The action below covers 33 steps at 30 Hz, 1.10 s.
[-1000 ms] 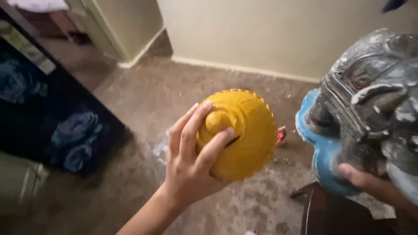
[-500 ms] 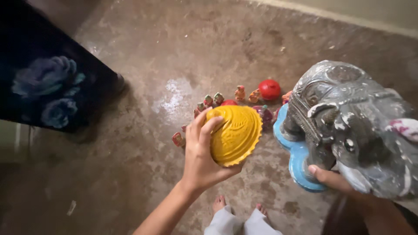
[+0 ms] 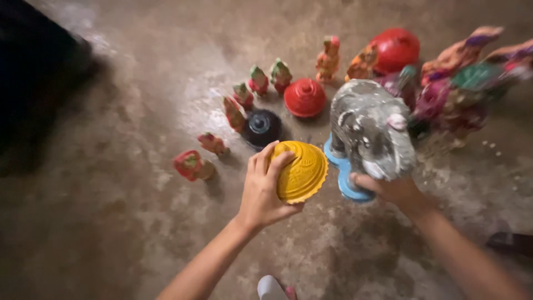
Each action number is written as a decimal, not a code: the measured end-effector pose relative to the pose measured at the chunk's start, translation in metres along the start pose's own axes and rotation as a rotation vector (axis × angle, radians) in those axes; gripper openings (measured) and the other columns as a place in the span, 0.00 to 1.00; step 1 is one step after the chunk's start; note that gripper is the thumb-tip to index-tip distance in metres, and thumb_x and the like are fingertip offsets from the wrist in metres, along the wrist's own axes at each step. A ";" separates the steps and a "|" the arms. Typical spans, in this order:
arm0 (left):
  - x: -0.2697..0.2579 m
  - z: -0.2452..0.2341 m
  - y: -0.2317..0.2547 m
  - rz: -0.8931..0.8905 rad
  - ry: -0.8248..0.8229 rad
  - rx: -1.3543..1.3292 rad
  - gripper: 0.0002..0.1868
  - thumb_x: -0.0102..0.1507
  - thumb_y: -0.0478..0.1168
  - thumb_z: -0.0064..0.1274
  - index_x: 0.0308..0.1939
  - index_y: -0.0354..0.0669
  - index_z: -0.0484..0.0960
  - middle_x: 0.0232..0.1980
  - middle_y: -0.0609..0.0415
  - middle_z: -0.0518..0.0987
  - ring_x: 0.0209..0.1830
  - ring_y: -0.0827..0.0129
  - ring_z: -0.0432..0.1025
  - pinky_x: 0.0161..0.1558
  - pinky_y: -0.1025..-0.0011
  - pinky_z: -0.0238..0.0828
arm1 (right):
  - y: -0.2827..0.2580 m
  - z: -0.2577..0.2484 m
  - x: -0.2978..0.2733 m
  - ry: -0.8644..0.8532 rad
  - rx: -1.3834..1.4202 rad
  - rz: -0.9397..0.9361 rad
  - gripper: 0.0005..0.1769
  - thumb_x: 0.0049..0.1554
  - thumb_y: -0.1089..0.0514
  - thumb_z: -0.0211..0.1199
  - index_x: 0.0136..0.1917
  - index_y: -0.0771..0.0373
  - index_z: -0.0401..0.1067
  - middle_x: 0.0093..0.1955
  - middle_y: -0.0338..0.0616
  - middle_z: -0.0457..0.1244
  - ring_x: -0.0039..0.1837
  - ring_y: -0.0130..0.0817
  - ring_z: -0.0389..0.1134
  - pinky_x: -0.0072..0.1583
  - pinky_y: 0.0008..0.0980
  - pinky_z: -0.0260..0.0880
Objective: The person takes various small figurines and decorative pots from a wall shelf and places them on the floor. The person handles the items one by one, including small statues, red and black pots, and a yellow pot, arranging them in a group on the concrete floor.
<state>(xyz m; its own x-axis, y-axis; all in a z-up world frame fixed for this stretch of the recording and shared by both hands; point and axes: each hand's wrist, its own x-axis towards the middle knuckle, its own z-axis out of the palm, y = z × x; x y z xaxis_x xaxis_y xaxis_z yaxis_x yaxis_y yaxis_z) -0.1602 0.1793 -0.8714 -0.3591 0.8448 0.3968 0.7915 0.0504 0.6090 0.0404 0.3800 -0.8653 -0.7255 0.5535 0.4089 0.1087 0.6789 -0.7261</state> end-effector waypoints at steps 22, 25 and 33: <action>-0.040 0.194 -0.190 0.108 -0.033 0.304 0.48 0.43 0.47 0.72 0.68 0.58 0.71 0.76 0.41 0.61 0.74 0.42 0.57 0.59 0.49 0.62 | 0.250 0.171 -0.056 -0.251 -0.160 -0.051 0.46 0.40 0.60 0.72 0.71 0.65 0.59 0.67 0.55 0.59 0.68 0.50 0.61 0.69 0.43 0.61; -0.041 0.200 -0.193 0.118 -0.008 0.306 0.49 0.44 0.47 0.72 0.69 0.58 0.71 0.76 0.41 0.61 0.74 0.42 0.56 0.59 0.49 0.62 | 0.262 0.179 -0.057 -0.261 -0.172 -0.054 0.47 0.40 0.61 0.72 0.71 0.65 0.59 0.68 0.56 0.59 0.68 0.51 0.61 0.69 0.43 0.61; -0.054 0.210 -0.208 0.197 0.035 0.344 0.46 0.47 0.47 0.71 0.69 0.59 0.71 0.77 0.41 0.59 0.76 0.42 0.56 0.64 0.47 0.61 | 0.275 0.185 -0.059 -0.278 -0.189 -0.063 0.49 0.40 0.62 0.71 0.72 0.66 0.57 0.68 0.58 0.58 0.69 0.53 0.60 0.69 0.44 0.60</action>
<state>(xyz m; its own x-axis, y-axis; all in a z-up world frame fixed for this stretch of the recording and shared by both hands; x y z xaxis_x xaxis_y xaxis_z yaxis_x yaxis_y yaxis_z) -0.2015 0.2347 -1.1633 -0.1956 0.8375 0.5102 0.9643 0.0697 0.2554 -0.0125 0.4456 -1.1913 -0.8894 0.3728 0.2644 0.1629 0.7991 -0.5787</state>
